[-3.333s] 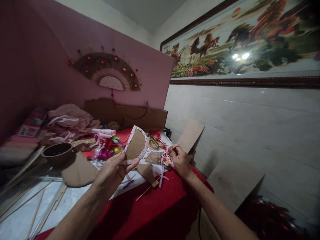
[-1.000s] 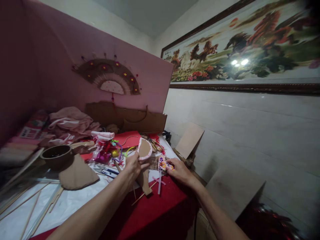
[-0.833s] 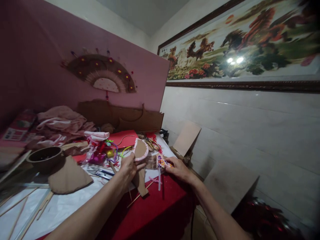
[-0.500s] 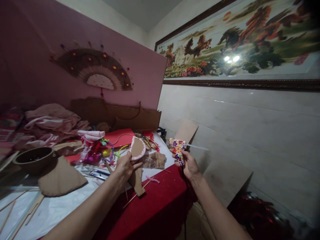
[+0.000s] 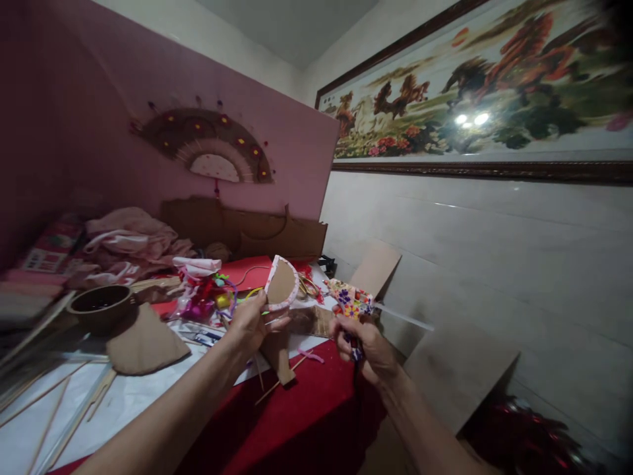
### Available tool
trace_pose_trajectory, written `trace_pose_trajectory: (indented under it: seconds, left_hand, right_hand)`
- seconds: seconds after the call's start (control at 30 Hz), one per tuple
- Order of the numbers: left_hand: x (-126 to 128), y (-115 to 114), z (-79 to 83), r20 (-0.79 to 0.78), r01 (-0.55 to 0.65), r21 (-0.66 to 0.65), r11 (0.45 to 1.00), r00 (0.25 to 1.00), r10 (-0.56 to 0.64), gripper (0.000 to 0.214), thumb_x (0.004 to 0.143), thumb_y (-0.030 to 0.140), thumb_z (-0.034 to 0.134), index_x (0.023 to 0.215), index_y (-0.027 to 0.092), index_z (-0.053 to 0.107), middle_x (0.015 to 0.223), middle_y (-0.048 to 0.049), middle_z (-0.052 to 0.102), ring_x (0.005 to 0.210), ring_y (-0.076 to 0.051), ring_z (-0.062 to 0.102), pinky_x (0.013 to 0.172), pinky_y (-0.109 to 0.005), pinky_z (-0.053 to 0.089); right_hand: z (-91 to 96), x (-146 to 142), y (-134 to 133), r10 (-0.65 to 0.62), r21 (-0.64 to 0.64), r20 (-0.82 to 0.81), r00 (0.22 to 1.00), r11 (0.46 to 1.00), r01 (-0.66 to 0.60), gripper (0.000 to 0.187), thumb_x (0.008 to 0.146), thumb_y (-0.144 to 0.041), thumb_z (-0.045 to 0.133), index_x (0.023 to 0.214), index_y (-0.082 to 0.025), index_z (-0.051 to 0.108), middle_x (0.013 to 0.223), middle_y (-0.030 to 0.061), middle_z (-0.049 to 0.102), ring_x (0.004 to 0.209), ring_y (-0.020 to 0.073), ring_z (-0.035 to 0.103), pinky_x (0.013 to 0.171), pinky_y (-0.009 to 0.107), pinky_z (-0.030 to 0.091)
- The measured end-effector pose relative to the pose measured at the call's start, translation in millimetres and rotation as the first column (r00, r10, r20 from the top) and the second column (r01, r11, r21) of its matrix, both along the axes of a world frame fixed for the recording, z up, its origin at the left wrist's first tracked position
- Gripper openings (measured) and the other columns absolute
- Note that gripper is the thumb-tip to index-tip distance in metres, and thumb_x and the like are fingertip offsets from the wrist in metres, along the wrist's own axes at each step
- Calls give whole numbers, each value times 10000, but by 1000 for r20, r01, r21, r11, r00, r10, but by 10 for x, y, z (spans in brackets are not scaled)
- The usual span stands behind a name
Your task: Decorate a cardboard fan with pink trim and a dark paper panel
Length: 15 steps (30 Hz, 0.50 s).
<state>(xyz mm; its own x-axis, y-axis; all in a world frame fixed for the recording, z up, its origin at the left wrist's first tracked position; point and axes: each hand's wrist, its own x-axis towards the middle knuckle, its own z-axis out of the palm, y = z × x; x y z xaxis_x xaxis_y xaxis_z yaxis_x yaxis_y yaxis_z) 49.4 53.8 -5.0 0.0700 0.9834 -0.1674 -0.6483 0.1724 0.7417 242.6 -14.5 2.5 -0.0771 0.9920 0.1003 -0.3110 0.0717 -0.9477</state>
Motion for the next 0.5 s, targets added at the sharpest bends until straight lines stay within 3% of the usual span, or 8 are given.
trace_pose_trajectory:
  seconds: [0.17,0.27,0.5]
  left_hand:
    - [-239,-279,33,38,-12,-6,1000,999,13,166,863,104,446,729,126,541,682,-128,705,722,-239,705,602,-298,583]
    - [-353,-394,10,98,-40,-25,999,994,43,197,868,86,441,698,127,531,635,-107,693,658,-193,701,617,-271,582]
    - [-424,-409,-91,229,12,81,997,973,-30,182,829,25,484,703,136,555,571,7,602,515,-94,619,611,-236,569]
  right_hand:
    - [47,-371,-176,168,-66,150,974,985,-160,318,732,-421,610,868,-135,583,508,-38,547,321,39,335,306,158,334]
    - [33,-579,-220,283,-131,162,945,956,-264,374,723,-452,612,918,-137,562,511,-39,555,316,41,332,286,155,338]
    - [9,-860,-187,307,-169,184,934,946,-278,327,725,-457,603,765,-135,563,496,-41,535,307,30,334,265,139,325]
